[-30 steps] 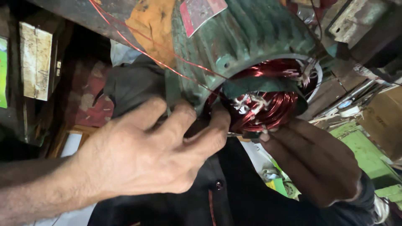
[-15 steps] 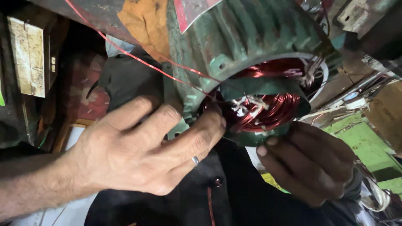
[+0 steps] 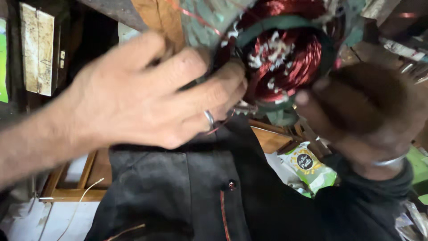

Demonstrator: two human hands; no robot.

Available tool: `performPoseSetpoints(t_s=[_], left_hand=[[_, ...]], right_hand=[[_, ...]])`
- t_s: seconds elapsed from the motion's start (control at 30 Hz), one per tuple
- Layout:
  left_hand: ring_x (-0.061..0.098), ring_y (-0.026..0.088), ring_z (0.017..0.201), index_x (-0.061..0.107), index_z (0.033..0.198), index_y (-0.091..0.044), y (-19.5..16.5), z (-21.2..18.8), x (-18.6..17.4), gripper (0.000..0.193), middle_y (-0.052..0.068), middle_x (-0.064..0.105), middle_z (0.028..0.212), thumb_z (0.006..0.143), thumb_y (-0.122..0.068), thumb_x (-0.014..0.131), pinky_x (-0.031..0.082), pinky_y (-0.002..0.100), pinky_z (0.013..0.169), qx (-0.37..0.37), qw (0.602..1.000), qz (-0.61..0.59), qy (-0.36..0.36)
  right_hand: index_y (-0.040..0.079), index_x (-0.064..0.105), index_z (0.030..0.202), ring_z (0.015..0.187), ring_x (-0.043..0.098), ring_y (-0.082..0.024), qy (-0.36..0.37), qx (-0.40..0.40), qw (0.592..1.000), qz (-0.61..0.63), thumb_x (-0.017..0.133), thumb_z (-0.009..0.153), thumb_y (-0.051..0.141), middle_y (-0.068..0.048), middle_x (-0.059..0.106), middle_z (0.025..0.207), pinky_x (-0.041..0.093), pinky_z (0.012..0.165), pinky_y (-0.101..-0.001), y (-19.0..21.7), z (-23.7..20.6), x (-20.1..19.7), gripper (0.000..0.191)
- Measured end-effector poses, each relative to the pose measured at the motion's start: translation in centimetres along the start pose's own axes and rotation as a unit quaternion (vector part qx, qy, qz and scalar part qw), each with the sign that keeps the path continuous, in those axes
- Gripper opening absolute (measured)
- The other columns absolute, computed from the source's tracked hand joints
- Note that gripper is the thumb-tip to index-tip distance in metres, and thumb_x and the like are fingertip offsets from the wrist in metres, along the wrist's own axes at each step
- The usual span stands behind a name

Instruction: The person fits green insulating paper into the slots of an electric motor stator. They fold and shape the paper strips by hand, press them around the copper windings inside the stator, and tuck the edges down to line the slots, working around the stator one section at a time.

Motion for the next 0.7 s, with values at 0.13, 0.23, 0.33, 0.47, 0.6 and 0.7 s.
performPoseSetpoints(t_s=[0.13, 0.23, 0.33, 0.47, 0.6, 0.7], left_hand=[[0.049, 0.017, 0.132, 0.066, 0.125, -0.010, 0.3, -0.1, 0.4, 0.042, 0.001, 0.057, 0.144, 0.092, -0.036, 0.068, 0.044, 0.035, 0.093, 0.049, 0.997, 0.004, -0.057], [0.047, 0.023, 0.139, 0.067, 0.133, -0.013, 0.2, 1.0, 1.6, 0.074, 0.005, 0.057, 0.150, 0.071, -0.053, 0.073, 0.047, 0.036, 0.102, 0.072, 0.995, -0.066, -0.035], [0.045, 0.030, 0.143, 0.067, 0.133, -0.006, 0.4, 2.3, 3.2, 0.083, 0.012, 0.056, 0.150, 0.071, -0.060, 0.079, 0.047, 0.041, 0.111, 0.093, 0.979, -0.175, -0.052], [0.042, 0.031, 0.147, 0.063, 0.124, -0.008, 0.4, 0.8, 4.8, 0.062, 0.011, 0.050, 0.151, 0.081, -0.051, 0.075, 0.036, 0.049, 0.104, 0.095, 0.967, -0.201, -0.122], [0.047, 0.032, 0.146, 0.066, 0.121, -0.011, 0.1, -1.0, 6.4, 0.055, 0.010, 0.053, 0.150, 0.080, -0.048, 0.074, 0.029, 0.051, 0.099, 0.088, 0.967, -0.201, -0.128], [0.046, 0.031, 0.145, 0.066, 0.120, -0.011, 0.2, -0.9, 6.4, 0.051, 0.012, 0.053, 0.148, 0.083, -0.046, 0.073, 0.028, 0.051, 0.101, 0.084, 0.966, -0.211, -0.127]], right_hand=[[0.007, 0.081, 0.098, 0.076, 0.066, -0.026, -0.028, -0.202, 0.976, -0.074, 0.083, 0.073, 0.008, -0.005, 0.072, 0.100, 0.053, 0.058, -0.0347, 0.2, 0.7, 0.0, 0.025], [0.013, 0.084, 0.099, 0.070, 0.066, -0.024, 0.013, -0.216, 0.974, -0.060, 0.085, 0.070, 0.009, -0.003, 0.074, 0.095, 0.050, 0.053, -0.0338, -0.9, -1.2, 0.8, 0.029], [0.006, 0.083, 0.099, 0.063, 0.063, -0.021, 0.041, -0.162, 0.986, -0.019, 0.087, 0.079, 0.017, -0.006, 0.070, 0.082, 0.046, 0.052, -0.0319, -2.8, -1.7, 1.4, 0.023], [0.005, 0.082, 0.095, 0.056, 0.058, -0.021, 0.052, -0.071, 0.994, 0.061, 0.088, 0.079, 0.026, -0.008, 0.061, 0.067, 0.041, 0.049, -0.0342, -3.7, -0.3, 1.4, 0.026], [0.011, 0.085, 0.089, 0.054, 0.057, -0.018, 0.016, -0.055, 0.997, 0.052, 0.089, 0.080, 0.028, -0.004, 0.059, 0.064, 0.039, 0.049, -0.0330, -3.5, 0.9, 1.1, 0.020], [0.011, 0.085, 0.088, 0.057, 0.058, -0.018, -0.014, -0.103, 0.993, 0.062, 0.088, 0.078, 0.025, -0.002, 0.063, 0.070, 0.042, 0.050, -0.0335, -3.5, 0.8, 1.2, 0.017]])
Point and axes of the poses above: each hand's wrist, its own z-axis towards the middle knuckle, its own x-axis out of the palm, y = z × x, the point moved 8 cm from there along z, towards the middle knuckle
